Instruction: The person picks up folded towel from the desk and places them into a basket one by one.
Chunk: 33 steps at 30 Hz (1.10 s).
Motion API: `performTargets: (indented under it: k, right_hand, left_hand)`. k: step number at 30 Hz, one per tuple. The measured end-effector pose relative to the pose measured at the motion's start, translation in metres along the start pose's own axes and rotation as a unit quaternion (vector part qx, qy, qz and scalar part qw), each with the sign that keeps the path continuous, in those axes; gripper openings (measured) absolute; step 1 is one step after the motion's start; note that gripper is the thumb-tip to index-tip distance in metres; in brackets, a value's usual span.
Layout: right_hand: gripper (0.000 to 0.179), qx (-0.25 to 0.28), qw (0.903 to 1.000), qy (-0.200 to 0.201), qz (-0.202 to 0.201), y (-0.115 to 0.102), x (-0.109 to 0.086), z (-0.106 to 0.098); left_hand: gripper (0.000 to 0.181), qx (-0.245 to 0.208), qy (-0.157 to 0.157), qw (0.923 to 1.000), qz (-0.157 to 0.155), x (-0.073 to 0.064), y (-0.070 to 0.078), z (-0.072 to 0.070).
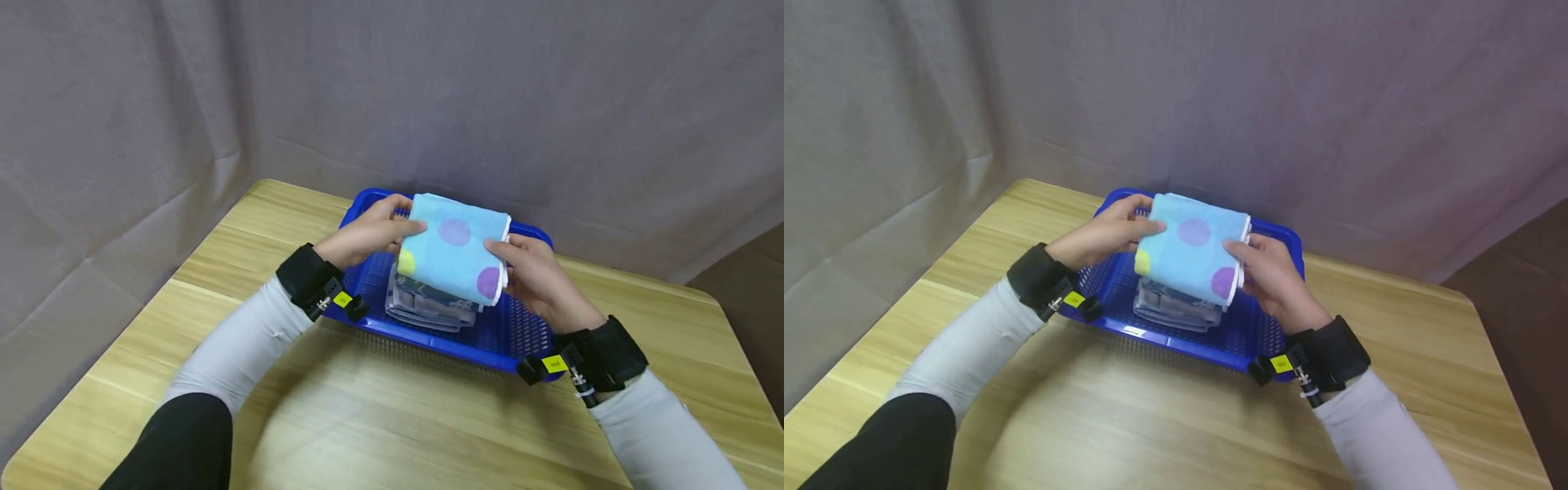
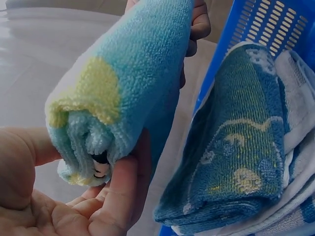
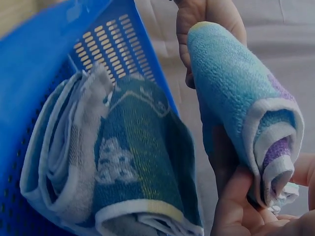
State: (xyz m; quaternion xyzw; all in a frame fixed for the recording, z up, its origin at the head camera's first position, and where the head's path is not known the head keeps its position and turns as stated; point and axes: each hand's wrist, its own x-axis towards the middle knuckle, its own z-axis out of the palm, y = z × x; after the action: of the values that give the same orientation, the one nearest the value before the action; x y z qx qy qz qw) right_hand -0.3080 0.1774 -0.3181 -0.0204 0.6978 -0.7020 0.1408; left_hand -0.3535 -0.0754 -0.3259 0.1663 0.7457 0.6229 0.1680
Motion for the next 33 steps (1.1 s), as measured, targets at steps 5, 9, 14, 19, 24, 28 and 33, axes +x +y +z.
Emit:
performTargets:
  k: [5, 9, 14, 19, 24, 28, 33]
  right_hand:
    - [0.039, -0.015, 0.9998, -0.003, 0.011, -0.001, 0.005, -0.003]
    - [0.043, -0.034, 0.9992, 0.004, 0.019, -0.002, 0.009, -0.003]
    - [0.046, -0.068, 0.9973, 0.006, 0.026, -0.003, 0.014, -0.002]
    - [0.048, -0.102, 0.9941, 0.003, 0.035, -0.002, 0.019, 0.0]
    - [0.051, -0.134, 0.9899, 0.012, 0.046, -0.002, 0.022, 0.002]
    - [0.053, -0.164, 0.9846, 0.013, 0.058, -0.002, 0.023, 0.003]
    - [0.055, -0.184, 0.9808, 0.012, 0.065, -0.002, 0.025, 0.003]
  left_hand:
    - [0.053, 0.004, 0.005, 0.9999, -0.011, 0.004, -0.001, 0.0]
    - [0.054, -0.002, -0.002, 0.9999, -0.013, 0.005, -0.002, -0.001]
    - [0.056, -0.01, 0.002, 0.9997, -0.021, 0.006, -0.003, -0.003]
    - [0.053, -0.006, 0.014, 0.9994, -0.032, 0.007, -0.006, -0.005]
    - [0.051, -0.01, 0.021, 0.999, -0.038, 0.008, -0.008, -0.005]
    - [0.05, -0.019, 0.021, 0.9985, -0.047, 0.009, -0.01, -0.006]
    - [0.049, -0.03, 0.021, 0.9977, -0.058, 0.012, -0.011, -0.007]
